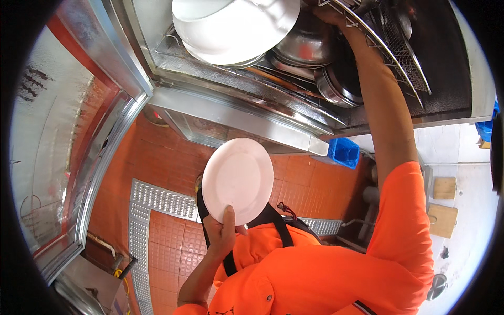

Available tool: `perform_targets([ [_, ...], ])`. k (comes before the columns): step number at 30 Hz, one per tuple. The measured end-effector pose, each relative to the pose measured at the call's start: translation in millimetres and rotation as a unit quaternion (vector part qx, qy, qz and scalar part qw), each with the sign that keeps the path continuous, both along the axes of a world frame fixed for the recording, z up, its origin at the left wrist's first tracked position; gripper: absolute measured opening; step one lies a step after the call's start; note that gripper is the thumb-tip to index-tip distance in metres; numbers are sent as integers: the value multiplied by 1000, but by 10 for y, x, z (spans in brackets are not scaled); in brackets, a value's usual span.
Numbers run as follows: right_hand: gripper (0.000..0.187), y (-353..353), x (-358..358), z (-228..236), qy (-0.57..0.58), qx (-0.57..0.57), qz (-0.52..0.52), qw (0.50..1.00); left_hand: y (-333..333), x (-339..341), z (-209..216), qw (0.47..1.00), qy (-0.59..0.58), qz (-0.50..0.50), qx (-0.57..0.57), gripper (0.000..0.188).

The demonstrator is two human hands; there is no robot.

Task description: The person retrieves a metal bowl and several white ceramic bowls from a storage cabinet. They place the bowls into a sink, apply dish soap to a sponge, and scrub each bowl individually. The cleaned bowls are then placed into a large metal basin on the counter.

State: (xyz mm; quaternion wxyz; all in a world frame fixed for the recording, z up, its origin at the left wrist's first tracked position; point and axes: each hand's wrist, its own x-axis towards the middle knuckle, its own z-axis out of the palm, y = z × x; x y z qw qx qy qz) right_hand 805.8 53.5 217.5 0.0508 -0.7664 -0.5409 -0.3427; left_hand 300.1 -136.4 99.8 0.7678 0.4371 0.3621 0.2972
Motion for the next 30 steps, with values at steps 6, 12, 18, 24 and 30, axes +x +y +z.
perform_targets([
  [6,33,-100,7,34,-25,0,44,999,-13,64,23,1000,-3,-1,-8,31],
  [12,34,-390,32,29,-59,5,61,996,17,120,45,999,-10,-30,-18,28],
  [18,36,-660,108,-77,-125,12,91,988,85,203,79,997,-32,-65,3,25],
  [24,37,-986,25,-124,-118,14,86,989,187,304,98,993,-52,-104,18,25],
  [30,65,-1216,-630,6,40,-2,-20,999,331,474,257,992,-73,-104,22,27],
])
